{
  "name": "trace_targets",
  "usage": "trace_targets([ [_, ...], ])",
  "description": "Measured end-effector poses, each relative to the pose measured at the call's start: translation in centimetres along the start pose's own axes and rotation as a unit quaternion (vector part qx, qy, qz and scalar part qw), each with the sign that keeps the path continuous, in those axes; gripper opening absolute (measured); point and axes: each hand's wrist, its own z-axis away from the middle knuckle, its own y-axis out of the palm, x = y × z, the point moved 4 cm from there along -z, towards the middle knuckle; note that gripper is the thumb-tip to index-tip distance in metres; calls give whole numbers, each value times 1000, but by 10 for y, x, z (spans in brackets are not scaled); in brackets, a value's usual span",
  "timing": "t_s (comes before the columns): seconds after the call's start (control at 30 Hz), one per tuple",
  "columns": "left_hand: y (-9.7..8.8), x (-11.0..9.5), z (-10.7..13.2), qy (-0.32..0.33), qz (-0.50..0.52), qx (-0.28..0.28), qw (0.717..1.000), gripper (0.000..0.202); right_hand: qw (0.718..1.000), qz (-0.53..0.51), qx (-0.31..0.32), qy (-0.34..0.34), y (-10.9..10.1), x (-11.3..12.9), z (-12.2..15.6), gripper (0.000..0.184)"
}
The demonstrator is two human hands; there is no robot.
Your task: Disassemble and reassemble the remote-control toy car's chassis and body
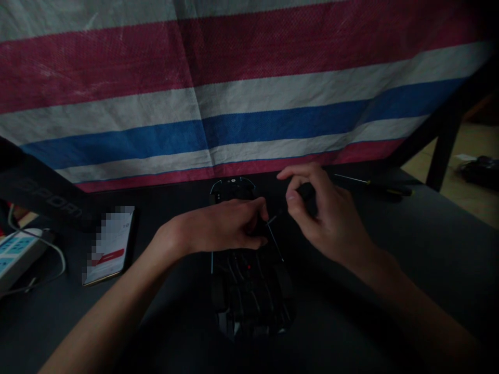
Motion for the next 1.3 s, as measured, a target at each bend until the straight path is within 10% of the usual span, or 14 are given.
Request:
trace_targets([
  [1.3, 2, 1, 0, 11, -6, 2, 1000, 23, 988, 6, 144, -64, 2, 11, -26, 18],
])
